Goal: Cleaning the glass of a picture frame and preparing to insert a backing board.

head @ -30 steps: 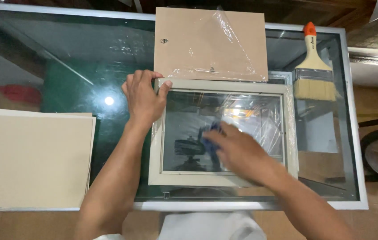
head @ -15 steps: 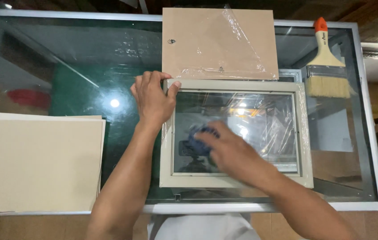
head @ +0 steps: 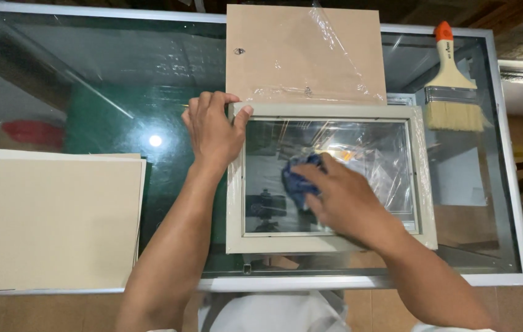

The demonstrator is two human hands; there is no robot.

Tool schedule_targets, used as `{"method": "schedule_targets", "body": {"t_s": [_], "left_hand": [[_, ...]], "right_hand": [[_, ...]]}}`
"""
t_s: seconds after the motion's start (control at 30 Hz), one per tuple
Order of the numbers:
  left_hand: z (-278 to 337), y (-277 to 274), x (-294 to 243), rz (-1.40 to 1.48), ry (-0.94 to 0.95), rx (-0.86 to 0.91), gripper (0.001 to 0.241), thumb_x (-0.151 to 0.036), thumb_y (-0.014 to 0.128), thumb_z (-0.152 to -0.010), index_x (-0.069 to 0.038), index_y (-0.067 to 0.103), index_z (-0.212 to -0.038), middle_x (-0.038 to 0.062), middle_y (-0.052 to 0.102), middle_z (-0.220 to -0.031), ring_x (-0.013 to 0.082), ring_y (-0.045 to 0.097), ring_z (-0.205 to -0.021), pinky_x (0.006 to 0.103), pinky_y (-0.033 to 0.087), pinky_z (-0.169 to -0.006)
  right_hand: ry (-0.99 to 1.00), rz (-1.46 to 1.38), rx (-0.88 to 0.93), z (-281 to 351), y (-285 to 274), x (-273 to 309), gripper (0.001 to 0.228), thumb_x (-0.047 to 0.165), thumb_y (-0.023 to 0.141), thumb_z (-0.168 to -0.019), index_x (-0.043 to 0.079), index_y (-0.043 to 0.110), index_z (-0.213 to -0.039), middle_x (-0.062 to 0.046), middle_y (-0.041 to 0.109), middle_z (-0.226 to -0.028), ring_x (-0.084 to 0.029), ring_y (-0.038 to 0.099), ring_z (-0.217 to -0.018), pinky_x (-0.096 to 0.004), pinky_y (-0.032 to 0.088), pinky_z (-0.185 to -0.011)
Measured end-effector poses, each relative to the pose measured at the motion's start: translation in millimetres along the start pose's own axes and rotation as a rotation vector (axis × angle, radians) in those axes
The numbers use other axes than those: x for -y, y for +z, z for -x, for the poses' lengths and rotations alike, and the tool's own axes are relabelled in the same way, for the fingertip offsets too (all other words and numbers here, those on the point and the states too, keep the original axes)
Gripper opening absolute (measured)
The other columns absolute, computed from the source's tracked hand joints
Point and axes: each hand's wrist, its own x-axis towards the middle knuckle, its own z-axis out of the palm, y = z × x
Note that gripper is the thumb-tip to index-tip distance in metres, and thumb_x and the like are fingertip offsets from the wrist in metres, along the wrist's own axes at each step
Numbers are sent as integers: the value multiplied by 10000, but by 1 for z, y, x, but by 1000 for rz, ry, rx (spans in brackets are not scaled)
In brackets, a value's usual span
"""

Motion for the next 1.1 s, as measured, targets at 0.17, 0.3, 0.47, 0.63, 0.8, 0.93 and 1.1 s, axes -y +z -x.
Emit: {"method": "schedule_targets", "body": {"t_s": [0.17, 0.3, 0.47, 0.63, 0.8, 0.93, 1.1], "left_hand": [[1, -5, -3, 6, -2, -2, 273, -382, 802, -900, -194, 678, -1055, -4, 568, -1017, 245, 528, -1129, 495, 319, -1095], [2, -4, -3, -6, 10, -14, 273, -373, 808, -896, -195, 670, -1050, 0, 570, -1014, 249, 525, -1128, 495, 313, -1092], [2, -1, -1, 4, 7, -3, 279, -375, 809, -898, -189, 675, -1058, 5, 577, -1031, 254, 524, -1133, 504, 299, -1104], [1, -2, 1, 18, 23, -1, 286, -385, 814, -897, -193, 682, -1062, 13, 585, -1035, 264, 533, -1128, 523, 301, -1101], [1, -3, -1, 7, 6, -19, 291, -401, 817, -894, -199, 685, -1056, 1, 591, -1026, 246, 544, -1127, 508, 310, -1106], [2, -4, -3, 5, -11, 12, 279, -395, 802, -909, -197, 679, -1064, -2, 583, -1041, 241, 529, -1146, 507, 286, -1117], [1, -5, -3, 6, -3, 10, 284, -375, 814, -901, -188, 680, -1068, 6, 580, -1030, 252, 529, -1132, 508, 300, -1106]], "right_hand": [[363, 129, -82, -3, -21, -32, 476, 300, 654, -869, 202, 622, -1334, -220, 633, -1082, -508, 730, -845, -562, 579, -684], [271, 165, -21, 2, -10, -10, 509, 308, 663, -852, 161, 597, -1335, -268, 622, -1105, -561, 717, -821, -604, 568, -642], [-120, -55, 137, 10, -8, 22, 509, 221, 624, -847, 114, 587, -1343, -385, 564, -1214, -627, 665, -912, -647, 561, -702], [133, -39, 8, -3, -24, -16, 482, 182, 659, -845, 181, 616, -1326, -304, 609, -1137, -597, 686, -901, -625, 573, -689], [529, 120, -219, -5, -28, -69, 445, 227, 695, -891, 144, 651, -1327, -268, 613, -1093, -575, 707, -815, -609, 566, -692], [281, 161, -176, -1, -5, -7, 486, 203, 703, -855, 102, 610, -1321, -241, 594, -1084, -533, 718, -807, -564, 591, -621], [-216, -230, 12, 7, -6, 46, 637, 39, 709, -803, -50, 492, -1395, -344, 638, -1126, -535, 694, -963, -599, 601, -672]]}}
